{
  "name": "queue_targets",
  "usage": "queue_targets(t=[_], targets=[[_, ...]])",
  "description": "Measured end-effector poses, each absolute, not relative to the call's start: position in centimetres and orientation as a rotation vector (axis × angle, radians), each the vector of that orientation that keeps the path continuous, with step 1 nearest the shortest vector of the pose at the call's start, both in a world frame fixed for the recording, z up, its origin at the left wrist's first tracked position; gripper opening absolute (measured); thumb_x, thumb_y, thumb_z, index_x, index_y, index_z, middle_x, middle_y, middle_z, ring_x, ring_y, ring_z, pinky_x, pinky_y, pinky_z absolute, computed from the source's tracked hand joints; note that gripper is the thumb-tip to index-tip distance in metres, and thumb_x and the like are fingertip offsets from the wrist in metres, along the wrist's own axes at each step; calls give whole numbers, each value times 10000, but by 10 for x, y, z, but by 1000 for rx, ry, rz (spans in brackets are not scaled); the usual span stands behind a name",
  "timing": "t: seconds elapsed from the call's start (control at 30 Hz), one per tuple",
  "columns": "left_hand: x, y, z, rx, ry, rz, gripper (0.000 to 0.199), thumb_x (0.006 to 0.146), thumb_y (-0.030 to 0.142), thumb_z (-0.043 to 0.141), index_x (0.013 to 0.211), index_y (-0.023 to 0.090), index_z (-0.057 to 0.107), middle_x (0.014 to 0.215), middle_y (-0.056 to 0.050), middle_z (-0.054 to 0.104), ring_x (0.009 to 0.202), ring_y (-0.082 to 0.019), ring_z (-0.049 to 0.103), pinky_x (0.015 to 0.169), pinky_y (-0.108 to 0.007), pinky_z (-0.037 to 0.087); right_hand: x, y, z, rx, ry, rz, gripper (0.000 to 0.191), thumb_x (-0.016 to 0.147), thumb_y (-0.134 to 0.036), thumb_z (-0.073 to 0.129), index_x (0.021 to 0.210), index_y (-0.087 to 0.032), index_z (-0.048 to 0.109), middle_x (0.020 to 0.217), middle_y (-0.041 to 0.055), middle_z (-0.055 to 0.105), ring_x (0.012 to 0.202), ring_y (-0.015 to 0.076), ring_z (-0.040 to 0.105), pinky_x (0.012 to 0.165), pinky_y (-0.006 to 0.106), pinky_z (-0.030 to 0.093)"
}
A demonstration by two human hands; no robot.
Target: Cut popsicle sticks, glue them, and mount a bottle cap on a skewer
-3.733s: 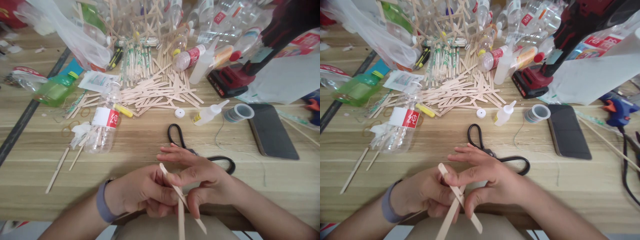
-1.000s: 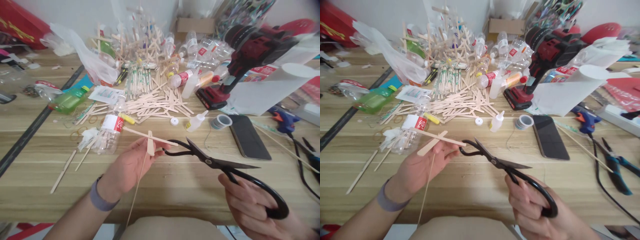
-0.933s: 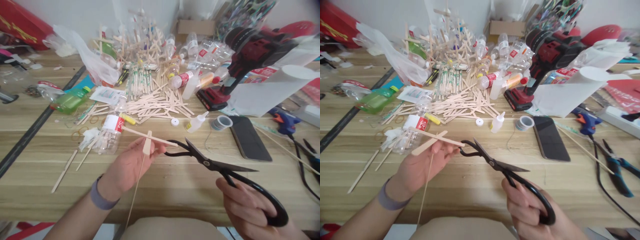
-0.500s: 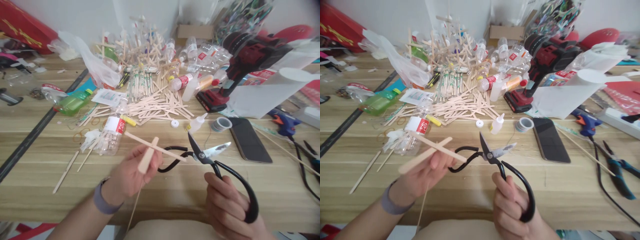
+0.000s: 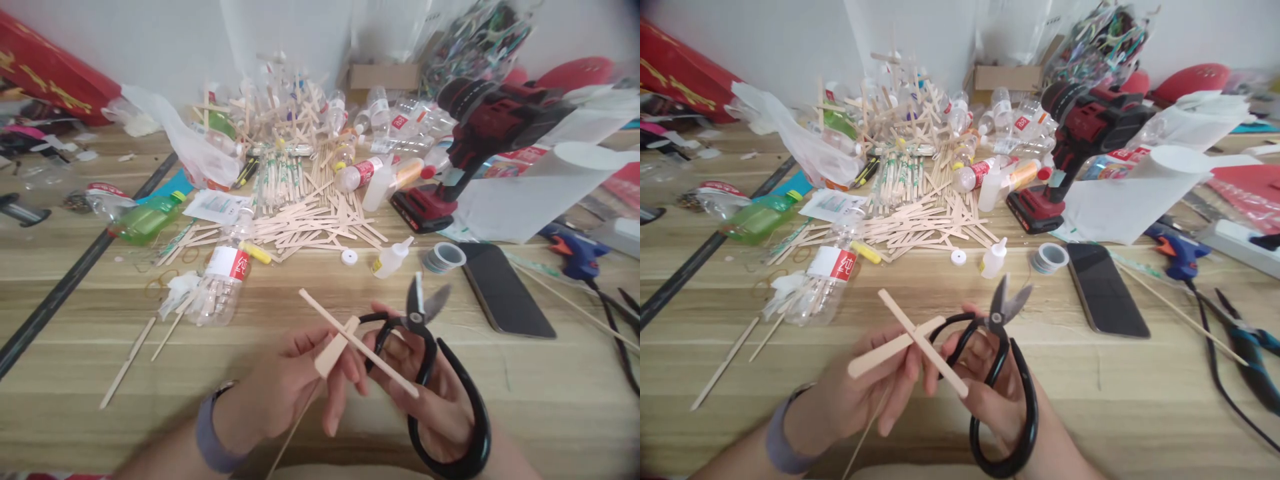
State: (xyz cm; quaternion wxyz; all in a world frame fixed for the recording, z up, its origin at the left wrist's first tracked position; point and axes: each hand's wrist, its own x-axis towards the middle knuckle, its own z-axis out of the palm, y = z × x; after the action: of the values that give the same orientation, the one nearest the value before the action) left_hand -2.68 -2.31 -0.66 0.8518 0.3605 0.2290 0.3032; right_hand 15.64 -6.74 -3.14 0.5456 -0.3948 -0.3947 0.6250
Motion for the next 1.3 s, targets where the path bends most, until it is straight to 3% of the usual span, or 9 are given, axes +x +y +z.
queue_targets(t=[0.07, 0.13, 0.23, 0.43, 0.7, 1.07, 1.3], targets=[[-28, -22, -2, 790, 527, 627, 387, 927, 492, 537, 753, 153, 598, 566, 25, 603, 382, -50, 445, 573, -253, 362, 166, -68, -24, -1093, -1071, 1309, 547, 820, -368, 717, 1314, -364, 483, 825, -7, 622, 701, 164, 642, 634, 287, 546], [-29, -21, 2, 809, 593, 619, 381, 945, 475, 519, 763, 154, 616, 467, 52, 532, 377, -52, 404, 553, -237, 336, 177, -67, -13, -1372, -1281, 1163, 348, 893, -330, 629, 1231, -325, 546, 772, -19, 562, 647, 131, 596, 572, 227, 509], [-30, -21, 4, 846, 636, 583, 392, 940, 509, 510, 773, 166, 601, 446, 72, 483, 362, -51, 333, 493, -227, 290, 190, -62, 5, -1579, -1631, 928, 275, 888, -319, 597, 1156, -268, 563, 720, -22, 560, 600, 132, 588, 523, 210, 489], [-27, -23, 4, 1003, 667, 494, 541, 870, 677, 484, 702, 169, 563, 410, 63, 446, 356, -65, 309, 429, -233, 208, 197, -60, 23, -1529, -2076, 578, 241, 887, -271, 567, 1117, -243, 504, 688, -30, 603, 547, 130, 606, 506, 209, 489], [-27, -25, -2, 1122, 728, 507, 587, 903, 681, 408, 806, 147, 633, 432, 59, 439, 386, -80, 326, 458, -230, 270, 190, -74, 15, -1563, -2165, 673, 215, 927, -284, 503, 1124, -222, 446, 757, 10, 677, 601, 165, 667, 539, 238, 516], [-28, -28, -8, 1187, 773, 482, 581, 917, 673, 383, 868, 153, 636, 460, 59, 441, 411, -84, 352, 464, -220, 270, 177, -65, 17, -1493, -2191, 621, 144, 898, -268, 510, 1007, -211, 435, 620, -8, 645, 453, 145, 594, 392, 223, 415], [-27, -29, -3, 1218, 825, 453, 570, 922, 666, 372, 847, 165, 634, 470, 50, 453, 437, -99, 393, 494, -227, 311, 182, -68, 11, -1517, -2210, 664, 175, 874, -271, 532, 1028, -218, 471, 747, 46, 699, 580, 184, 667, 452, 241, 467]])
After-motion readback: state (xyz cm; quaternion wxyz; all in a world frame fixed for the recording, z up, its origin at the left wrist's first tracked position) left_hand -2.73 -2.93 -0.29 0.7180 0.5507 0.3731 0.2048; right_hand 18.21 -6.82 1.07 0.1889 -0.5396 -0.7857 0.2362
